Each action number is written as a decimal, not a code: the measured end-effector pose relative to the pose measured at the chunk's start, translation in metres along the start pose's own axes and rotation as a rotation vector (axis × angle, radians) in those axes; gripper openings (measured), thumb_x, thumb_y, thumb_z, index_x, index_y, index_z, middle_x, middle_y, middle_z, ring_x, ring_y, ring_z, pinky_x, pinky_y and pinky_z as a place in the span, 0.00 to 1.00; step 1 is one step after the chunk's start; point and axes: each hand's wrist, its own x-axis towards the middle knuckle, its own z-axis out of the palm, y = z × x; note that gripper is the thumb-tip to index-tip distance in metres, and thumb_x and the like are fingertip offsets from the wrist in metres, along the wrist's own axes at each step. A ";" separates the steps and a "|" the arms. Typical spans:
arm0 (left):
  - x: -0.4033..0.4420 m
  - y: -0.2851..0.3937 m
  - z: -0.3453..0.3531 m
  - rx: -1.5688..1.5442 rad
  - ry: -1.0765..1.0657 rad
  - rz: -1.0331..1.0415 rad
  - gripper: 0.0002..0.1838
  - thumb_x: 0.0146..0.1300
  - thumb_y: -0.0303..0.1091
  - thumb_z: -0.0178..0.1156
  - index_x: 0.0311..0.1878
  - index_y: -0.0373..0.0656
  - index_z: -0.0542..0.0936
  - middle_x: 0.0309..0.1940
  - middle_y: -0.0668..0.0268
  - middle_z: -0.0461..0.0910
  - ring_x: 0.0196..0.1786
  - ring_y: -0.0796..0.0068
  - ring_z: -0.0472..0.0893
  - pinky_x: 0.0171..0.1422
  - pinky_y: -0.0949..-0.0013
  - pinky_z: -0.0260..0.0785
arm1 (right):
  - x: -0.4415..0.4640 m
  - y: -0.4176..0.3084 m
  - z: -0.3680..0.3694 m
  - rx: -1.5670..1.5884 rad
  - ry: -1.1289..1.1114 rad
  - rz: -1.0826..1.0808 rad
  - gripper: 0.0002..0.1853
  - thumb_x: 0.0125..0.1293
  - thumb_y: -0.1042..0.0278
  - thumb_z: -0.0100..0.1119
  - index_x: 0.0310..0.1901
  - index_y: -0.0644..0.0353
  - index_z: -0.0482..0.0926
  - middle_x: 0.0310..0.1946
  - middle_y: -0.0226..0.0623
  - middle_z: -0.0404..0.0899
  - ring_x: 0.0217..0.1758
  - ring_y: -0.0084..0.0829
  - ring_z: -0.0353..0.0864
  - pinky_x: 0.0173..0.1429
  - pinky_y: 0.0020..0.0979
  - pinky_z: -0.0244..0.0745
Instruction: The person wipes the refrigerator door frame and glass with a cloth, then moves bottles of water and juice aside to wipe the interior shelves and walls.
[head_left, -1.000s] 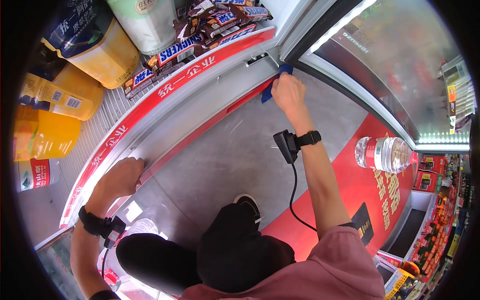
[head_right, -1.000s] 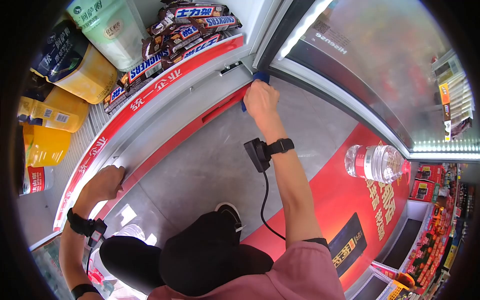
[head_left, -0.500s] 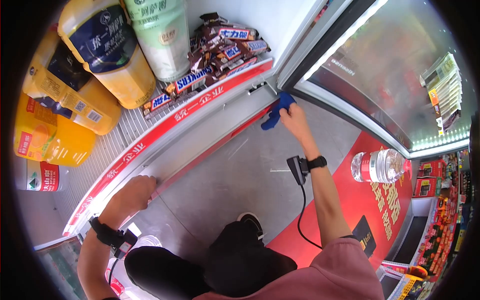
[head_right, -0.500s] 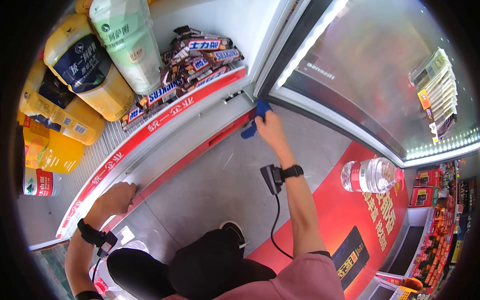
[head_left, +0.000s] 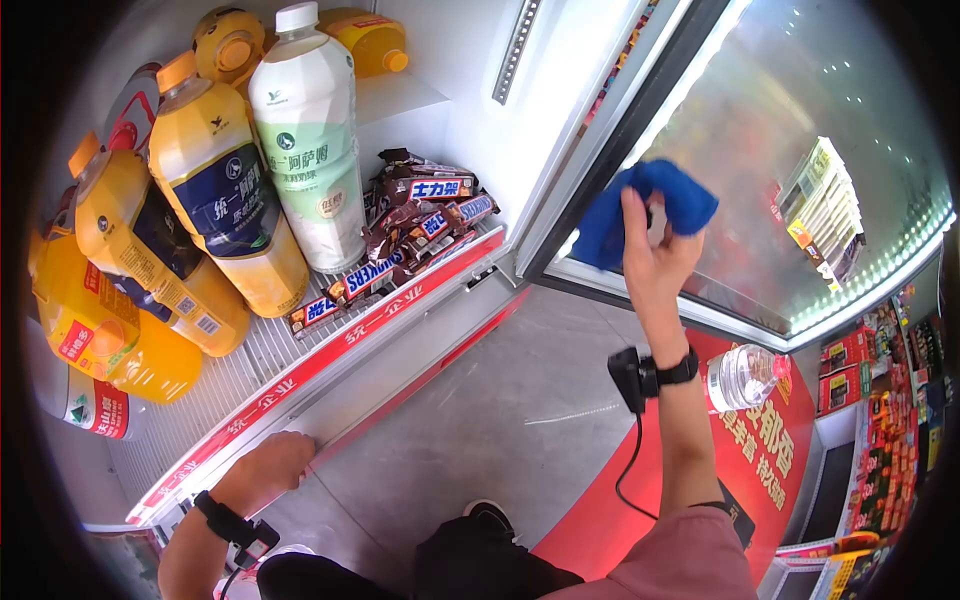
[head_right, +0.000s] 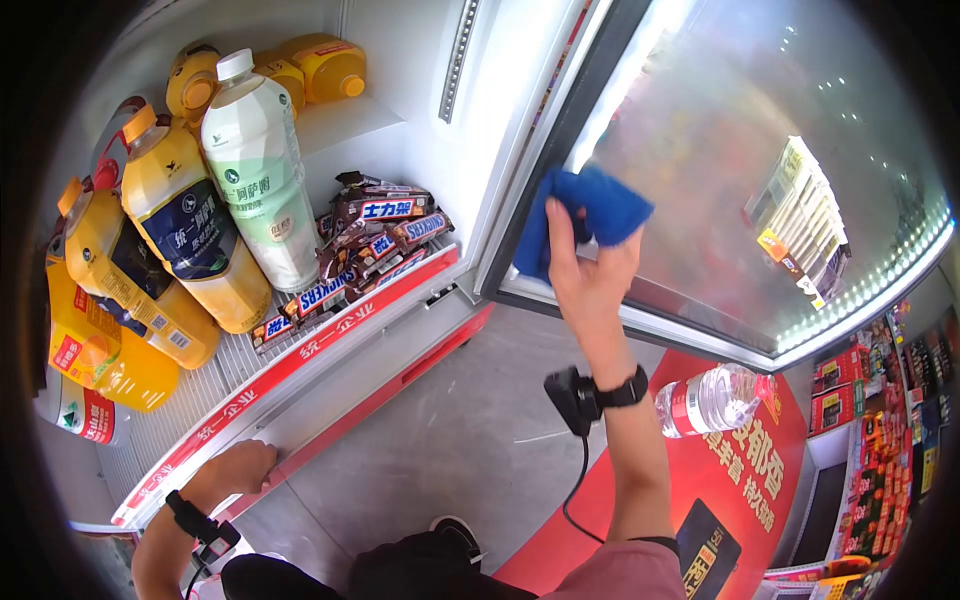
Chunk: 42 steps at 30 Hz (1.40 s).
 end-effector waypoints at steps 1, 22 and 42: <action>0.002 0.000 -0.001 -0.017 0.019 -0.002 0.10 0.41 0.26 0.65 0.27 0.31 0.78 0.26 0.47 0.77 0.37 0.49 0.78 0.41 0.58 0.70 | 0.023 0.002 0.010 -0.169 0.057 -0.171 0.11 0.52 0.79 0.62 0.38 0.61 0.77 0.39 0.37 0.75 0.42 0.36 0.72 0.47 0.34 0.65; 0.005 0.004 0.000 0.100 -0.050 0.031 0.10 0.34 0.20 0.58 0.25 0.36 0.74 0.28 0.53 0.75 0.37 0.50 0.74 0.40 0.60 0.67 | 0.097 0.027 0.039 -0.602 0.086 -0.444 0.13 0.55 0.72 0.56 0.44 0.63 0.74 0.38 0.56 0.68 0.41 0.53 0.64 0.49 0.46 0.59; 0.007 -0.001 0.010 0.206 0.077 0.145 0.10 0.31 0.21 0.61 0.24 0.34 0.77 0.24 0.50 0.77 0.34 0.49 0.78 0.37 0.58 0.71 | -0.048 0.030 0.013 -0.868 -0.725 0.369 0.15 0.60 0.69 0.51 0.47 0.68 0.72 0.44 0.53 0.69 0.50 0.50 0.69 0.53 0.43 0.65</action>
